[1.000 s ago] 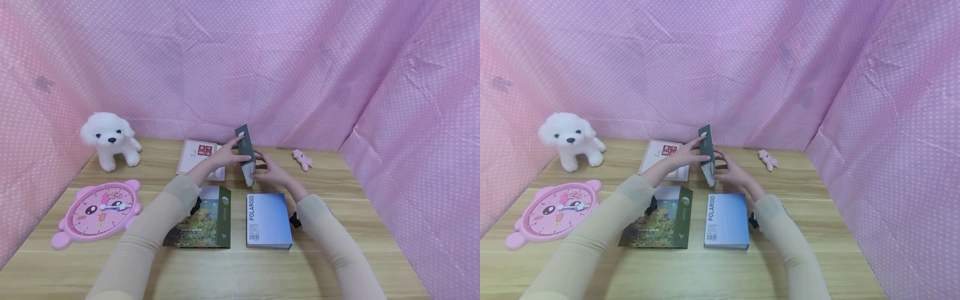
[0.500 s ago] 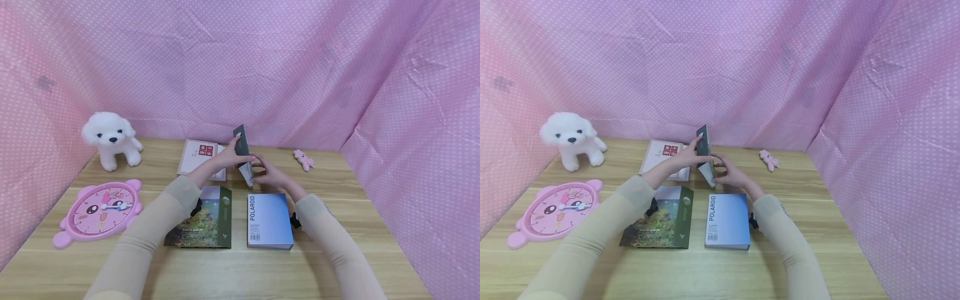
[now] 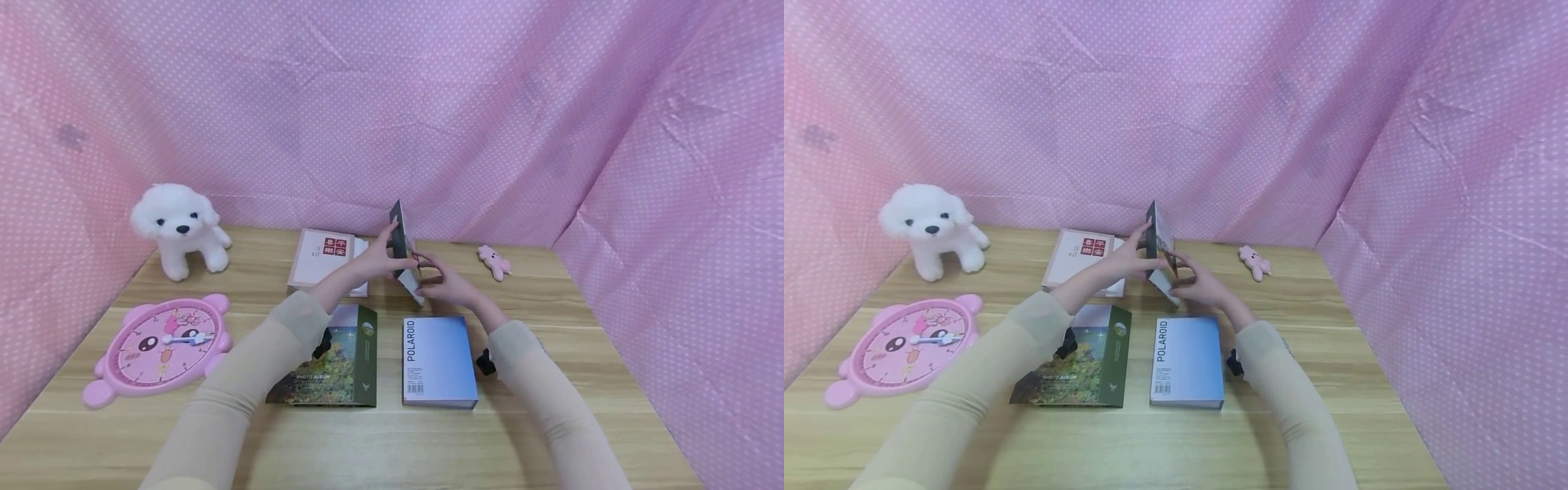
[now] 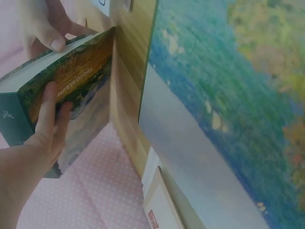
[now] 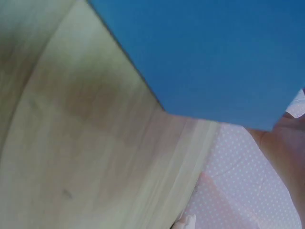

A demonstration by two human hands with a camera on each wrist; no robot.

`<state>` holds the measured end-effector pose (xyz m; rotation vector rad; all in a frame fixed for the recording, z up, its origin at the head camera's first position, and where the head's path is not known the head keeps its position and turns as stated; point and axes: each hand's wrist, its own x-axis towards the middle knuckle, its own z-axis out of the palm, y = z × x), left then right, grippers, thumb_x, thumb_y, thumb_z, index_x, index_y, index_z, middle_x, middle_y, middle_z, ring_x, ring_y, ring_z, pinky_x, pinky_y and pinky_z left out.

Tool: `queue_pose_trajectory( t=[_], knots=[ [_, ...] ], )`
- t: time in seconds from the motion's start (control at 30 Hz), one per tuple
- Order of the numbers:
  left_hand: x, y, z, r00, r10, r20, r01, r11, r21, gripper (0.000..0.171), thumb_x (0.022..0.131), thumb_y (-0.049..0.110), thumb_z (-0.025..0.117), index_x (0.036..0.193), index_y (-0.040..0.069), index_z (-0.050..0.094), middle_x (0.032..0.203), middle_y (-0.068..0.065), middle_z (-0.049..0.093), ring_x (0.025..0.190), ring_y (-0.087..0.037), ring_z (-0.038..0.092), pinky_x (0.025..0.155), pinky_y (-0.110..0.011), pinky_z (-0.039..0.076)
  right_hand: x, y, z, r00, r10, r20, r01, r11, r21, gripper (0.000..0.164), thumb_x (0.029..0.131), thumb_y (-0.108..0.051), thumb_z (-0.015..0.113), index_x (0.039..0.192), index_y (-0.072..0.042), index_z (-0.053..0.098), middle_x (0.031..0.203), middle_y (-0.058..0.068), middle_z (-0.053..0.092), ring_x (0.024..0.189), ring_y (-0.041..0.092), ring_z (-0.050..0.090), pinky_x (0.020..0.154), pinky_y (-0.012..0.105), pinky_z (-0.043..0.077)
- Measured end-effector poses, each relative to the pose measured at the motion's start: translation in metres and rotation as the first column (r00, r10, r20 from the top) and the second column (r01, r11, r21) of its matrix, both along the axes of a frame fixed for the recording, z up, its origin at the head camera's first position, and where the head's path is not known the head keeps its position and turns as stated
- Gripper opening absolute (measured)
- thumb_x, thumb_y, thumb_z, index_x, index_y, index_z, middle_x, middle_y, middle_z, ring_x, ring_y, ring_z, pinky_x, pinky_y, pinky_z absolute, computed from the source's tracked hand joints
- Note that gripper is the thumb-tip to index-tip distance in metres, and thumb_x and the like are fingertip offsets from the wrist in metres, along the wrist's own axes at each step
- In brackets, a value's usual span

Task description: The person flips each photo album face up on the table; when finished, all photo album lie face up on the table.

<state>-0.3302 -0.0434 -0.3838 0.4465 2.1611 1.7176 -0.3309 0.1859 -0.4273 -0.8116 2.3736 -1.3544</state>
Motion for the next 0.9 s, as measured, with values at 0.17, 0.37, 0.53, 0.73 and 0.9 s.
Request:
queue_pose_trajectory(
  t=[0.17,0.37,0.53,0.73,0.9],
  knots=[
    [0.002,0.003,-0.001,0.999,-0.01,-0.033,0.011,1.0,0.021,0.106,0.08,0.03,0.076,0.152,0.029,-0.001,0.154,-0.022,0.015,0.123,-0.044,0.046,0.088,-0.052,0.052,-0.001,0.009,-0.001,0.996,-0.09,-0.003,0.09,0.996,0.008,0.076,0.085,-0.011,0.071,0.147,-0.028,0.03,0.149,0.011,0.028,0.122,0.042,0.049,0.091,0.042,0.052],
    [0.004,0.004,-0.003,0.999,-0.015,-0.032,0.017,0.998,0.062,0.099,0.082,0.025,0.075,0.152,0.031,0.006,0.154,-0.02,0.019,0.125,-0.043,0.044,0.087,-0.053,0.052,-0.001,0.017,0.002,0.992,-0.123,-0.041,0.124,0.991,0.047,0.076,0.082,-0.017,0.074,0.146,-0.022,0.033,0.15,0.008,0.03,0.12,0.042,0.05,0.091,0.044,0.052],
    [0.004,0.006,-0.008,0.999,-0.03,0.012,0.028,0.992,0.127,0.096,0.082,0.021,0.075,0.151,0.035,0.009,0.154,-0.019,0.019,0.123,-0.044,0.046,0.089,-0.057,0.05,-0.002,0.022,0.003,0.986,-0.145,-0.077,0.152,0.984,0.089,0.076,0.08,-0.019,0.076,0.144,-0.022,0.035,0.149,0.008,0.031,0.118,0.041,0.051,0.092,0.047,0.051],
    [0.003,0.006,-0.015,0.997,-0.059,0.048,0.051,0.986,0.161,0.095,0.084,0.015,0.072,0.151,0.034,0.008,0.153,-0.022,0.016,0.122,-0.046,0.046,0.087,-0.054,0.052,-0.004,0.027,0.0,0.986,-0.135,-0.094,0.147,0.981,0.128,0.077,0.079,-0.019,0.077,0.144,-0.019,0.036,0.149,0.014,0.027,0.116,0.041,0.05,0.093,0.048,0.05],
    [0.002,0.005,-0.021,0.996,-0.068,0.064,0.058,0.986,0.158,0.097,0.083,0.013,0.072,0.151,0.035,0.006,0.155,-0.024,0.009,0.122,-0.047,0.046,0.088,-0.05,0.052,-0.004,0.03,-0.002,0.985,-0.139,-0.099,0.153,0.974,0.164,0.076,0.079,-0.019,0.078,0.143,-0.02,0.037,0.149,0.014,0.025,0.116,0.041,0.049,0.094,0.049,0.049]
  ],
)
